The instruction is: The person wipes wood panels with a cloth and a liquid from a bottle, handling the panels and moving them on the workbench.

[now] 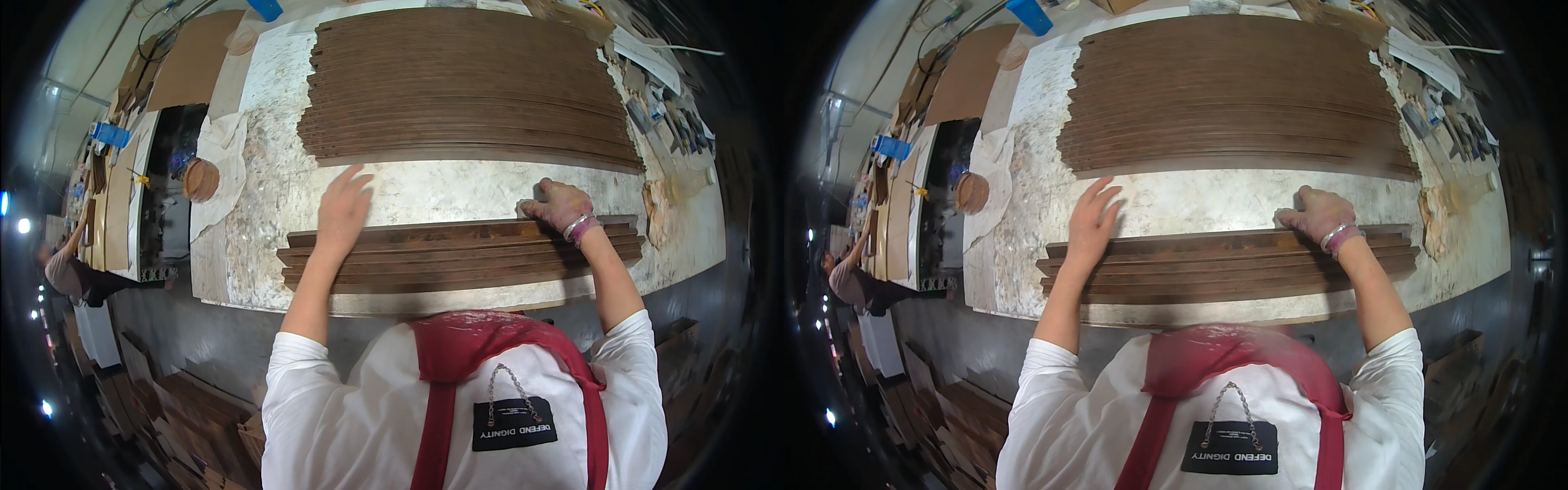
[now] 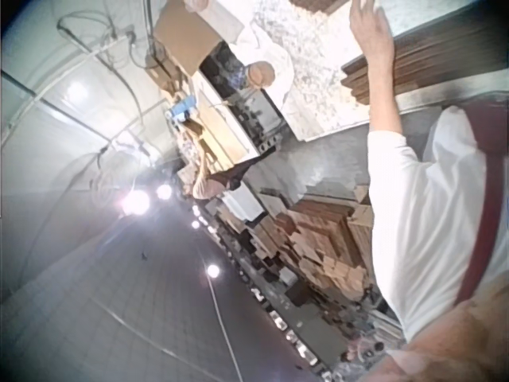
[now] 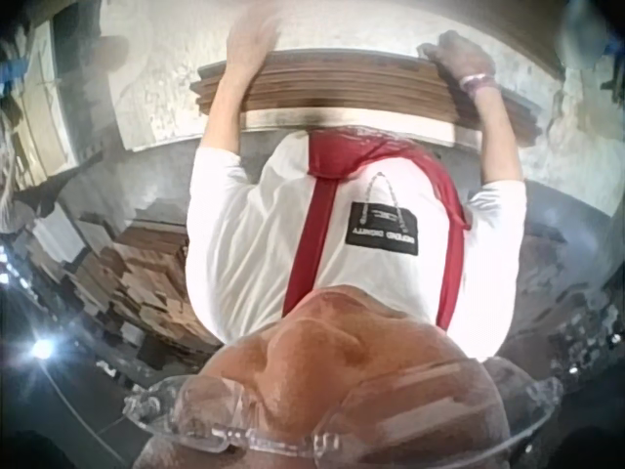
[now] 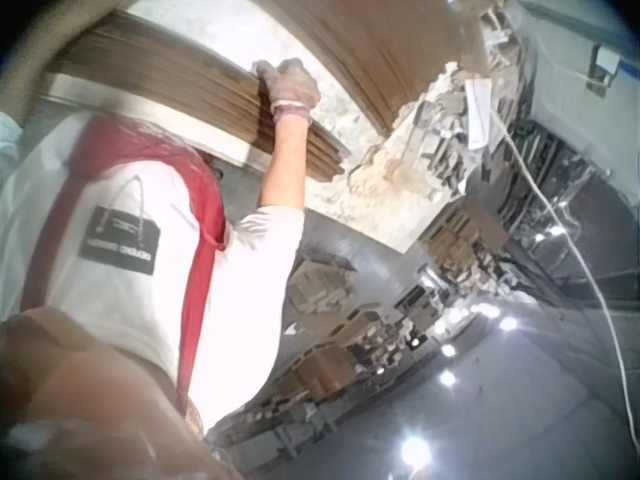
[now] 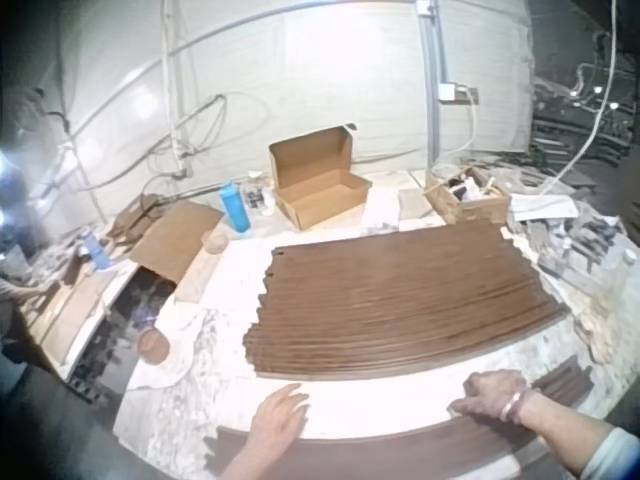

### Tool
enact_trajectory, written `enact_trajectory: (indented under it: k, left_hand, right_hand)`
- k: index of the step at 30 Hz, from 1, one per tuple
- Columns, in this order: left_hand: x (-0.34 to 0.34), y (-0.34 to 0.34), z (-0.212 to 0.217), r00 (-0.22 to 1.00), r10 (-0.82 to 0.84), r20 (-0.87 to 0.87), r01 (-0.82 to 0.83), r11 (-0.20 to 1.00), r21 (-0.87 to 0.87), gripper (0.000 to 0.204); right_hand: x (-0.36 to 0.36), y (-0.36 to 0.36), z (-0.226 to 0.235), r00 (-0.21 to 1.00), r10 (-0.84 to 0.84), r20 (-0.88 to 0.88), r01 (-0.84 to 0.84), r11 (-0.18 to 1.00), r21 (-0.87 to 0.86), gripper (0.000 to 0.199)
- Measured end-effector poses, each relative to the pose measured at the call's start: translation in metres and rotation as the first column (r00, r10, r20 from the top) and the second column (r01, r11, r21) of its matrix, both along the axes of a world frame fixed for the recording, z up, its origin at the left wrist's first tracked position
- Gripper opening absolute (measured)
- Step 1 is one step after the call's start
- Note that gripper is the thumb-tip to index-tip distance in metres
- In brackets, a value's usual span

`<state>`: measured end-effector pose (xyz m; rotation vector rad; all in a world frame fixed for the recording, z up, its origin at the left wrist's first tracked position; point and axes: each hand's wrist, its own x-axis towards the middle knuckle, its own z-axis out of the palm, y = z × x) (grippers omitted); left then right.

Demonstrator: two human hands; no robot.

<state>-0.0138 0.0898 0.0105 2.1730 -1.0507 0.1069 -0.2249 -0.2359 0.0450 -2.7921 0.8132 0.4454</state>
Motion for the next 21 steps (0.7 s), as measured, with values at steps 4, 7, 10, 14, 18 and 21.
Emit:
enact_trajectory:
  k: [4, 7, 10, 14, 18, 21]
  left_hand:
    - [0.027, 0.020, -0.012, 0.997, 0.075, 0.031, -0.076, 0.996, 0.047, 0.034]
    - [0.043, 0.015, -0.007, 0.984, 0.098, 0.149, -0.119, 0.983, 0.143, 0.051]
    - [0.063, 0.012, -0.018, 0.973, 0.120, 0.195, -0.170, 0.950, 0.261, 0.064]
    - [0.073, 0.007, -0.039, 0.975, 0.112, 0.194, -0.171, 0.930, 0.325, 0.072]
    - [0.072, 0.002, -0.035, 0.971, 0.126, 0.202, -0.197, 0.902, 0.383, 0.077]
    - [0.079, -0.010, -0.030, 0.973, 0.097, 0.208, -0.179, 0.889, 0.422, 0.078]
  right_hand:
    - [-0.011, -0.010, -0.005, 0.987, -0.127, 0.098, 0.116, 0.987, 0.112, 0.055]
    - [-0.041, -0.053, -0.027, 0.873, -0.397, 0.283, 0.277, 0.882, 0.381, 0.060]
    - [-0.084, -0.109, -0.012, 0.828, -0.358, 0.431, 0.331, 0.933, 0.141, 0.055]
    - [-0.176, -0.206, -0.028, 0.601, -0.460, 0.653, 0.608, 0.794, 0.001, 0.051]
    - [-0.252, -0.286, -0.077, 0.612, -0.475, 0.632, 0.714, 0.675, -0.184, 0.069]
    - [-0.285, -0.330, -0.141, 0.457, -0.808, 0.371, 0.826, 0.541, 0.161, 0.075]
